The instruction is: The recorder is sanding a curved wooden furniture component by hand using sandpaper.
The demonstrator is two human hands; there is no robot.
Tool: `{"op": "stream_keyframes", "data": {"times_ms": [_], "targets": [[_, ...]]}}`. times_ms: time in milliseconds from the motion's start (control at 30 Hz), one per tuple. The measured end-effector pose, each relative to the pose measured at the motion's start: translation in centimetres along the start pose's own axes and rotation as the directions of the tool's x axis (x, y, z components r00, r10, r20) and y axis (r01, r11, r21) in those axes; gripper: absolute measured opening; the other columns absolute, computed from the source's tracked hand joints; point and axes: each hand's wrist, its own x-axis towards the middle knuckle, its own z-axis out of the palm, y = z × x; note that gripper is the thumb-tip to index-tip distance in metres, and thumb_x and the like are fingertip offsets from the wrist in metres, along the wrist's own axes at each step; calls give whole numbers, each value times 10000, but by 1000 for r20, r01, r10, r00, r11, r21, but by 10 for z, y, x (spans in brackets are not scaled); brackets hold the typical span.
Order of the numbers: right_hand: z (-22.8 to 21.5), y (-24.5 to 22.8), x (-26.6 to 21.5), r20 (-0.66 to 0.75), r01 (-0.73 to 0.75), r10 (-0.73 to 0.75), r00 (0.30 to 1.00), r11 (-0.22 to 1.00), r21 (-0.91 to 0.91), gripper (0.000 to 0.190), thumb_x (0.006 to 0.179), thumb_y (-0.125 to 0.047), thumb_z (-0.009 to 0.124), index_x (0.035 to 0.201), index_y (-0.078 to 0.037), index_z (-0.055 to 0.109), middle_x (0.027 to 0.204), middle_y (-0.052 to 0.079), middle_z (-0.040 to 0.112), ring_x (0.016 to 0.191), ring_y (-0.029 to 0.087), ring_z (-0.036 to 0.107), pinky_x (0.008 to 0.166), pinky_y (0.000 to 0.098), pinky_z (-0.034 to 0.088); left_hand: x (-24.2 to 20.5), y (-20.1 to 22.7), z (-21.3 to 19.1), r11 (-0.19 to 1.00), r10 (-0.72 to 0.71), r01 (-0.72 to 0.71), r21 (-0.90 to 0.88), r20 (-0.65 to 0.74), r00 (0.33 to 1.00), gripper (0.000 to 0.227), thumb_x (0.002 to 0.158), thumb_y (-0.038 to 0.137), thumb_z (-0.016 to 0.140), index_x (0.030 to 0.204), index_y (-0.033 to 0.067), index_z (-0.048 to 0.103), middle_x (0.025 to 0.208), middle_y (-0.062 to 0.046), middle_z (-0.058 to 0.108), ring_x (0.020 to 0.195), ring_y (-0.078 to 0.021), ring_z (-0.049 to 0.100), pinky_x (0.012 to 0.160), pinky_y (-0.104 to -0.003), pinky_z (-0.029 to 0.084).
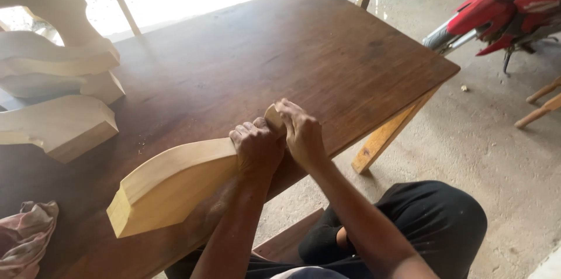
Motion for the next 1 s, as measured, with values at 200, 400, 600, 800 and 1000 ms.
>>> {"op": "stream_keyframes", "data": {"times_ms": [200, 400, 600, 800, 1000], "targets": [[-27, -40, 68, 442, -676, 617, 651, 736, -32, 252, 1074, -173, 515, 1233, -62, 676, 1124, 191, 773, 1023, 372, 737, 878, 437, 570, 3, 1, -17, 982, -65, 55, -180, -49, 997, 705, 802, 713, 652, 883, 13, 616, 771, -165, 644, 763, -313, 631, 737, -473, 474], [-4, -3, 1, 89, -36, 36, 995, 999, 2, 236, 1037, -91, 582, 1187, 31, 717, 1255, 224, 696, 1227, 353, 664, 1016, 387, 564, 6, -14, 9, 986, 85, -102, -130, -128, 988, 569, 893, 610, 632, 876, 41, 621, 754, -123, 642, 736, -277, 633, 745, -449, 497], [9, 20, 36, 264, -133, 91, 960, 980, 147, 251, 1032, -90, 572, 1210, 38, 693, 1279, 223, 670, 1223, 322, 665, 1002, 372, 585, 17, -20, 0, 981, 85, -87, -174, -18, 996, 767, 878, 778, 553, 860, 17, 643, 710, -133, 663, 659, -264, 646, 677, -447, 529], [-2, 18, 4, 212, 127, -109, 971, 989, -74, 225, 1051, -41, 556, 1187, 75, 693, 1288, 271, 659, 1246, 353, 635, 1006, 377, 578, 22, -33, 23, 961, 216, -246, -127, -211, 953, 875, 787, 861, 523, 890, 11, 703, 662, -129, 694, 547, -225, 681, 625, -454, 605], [6, 2, 50, 344, -148, 140, 928, 989, -3, 253, 1021, -113, 565, 1155, 57, 695, 1191, 240, 706, 1070, 317, 739, 886, 343, 636, 23, -32, 7, 952, 187, -181, -246, 1, 982, 805, 845, 810, 590, 857, 12, 688, 691, -121, 685, 619, -235, 666, 616, -434, 571]]}}
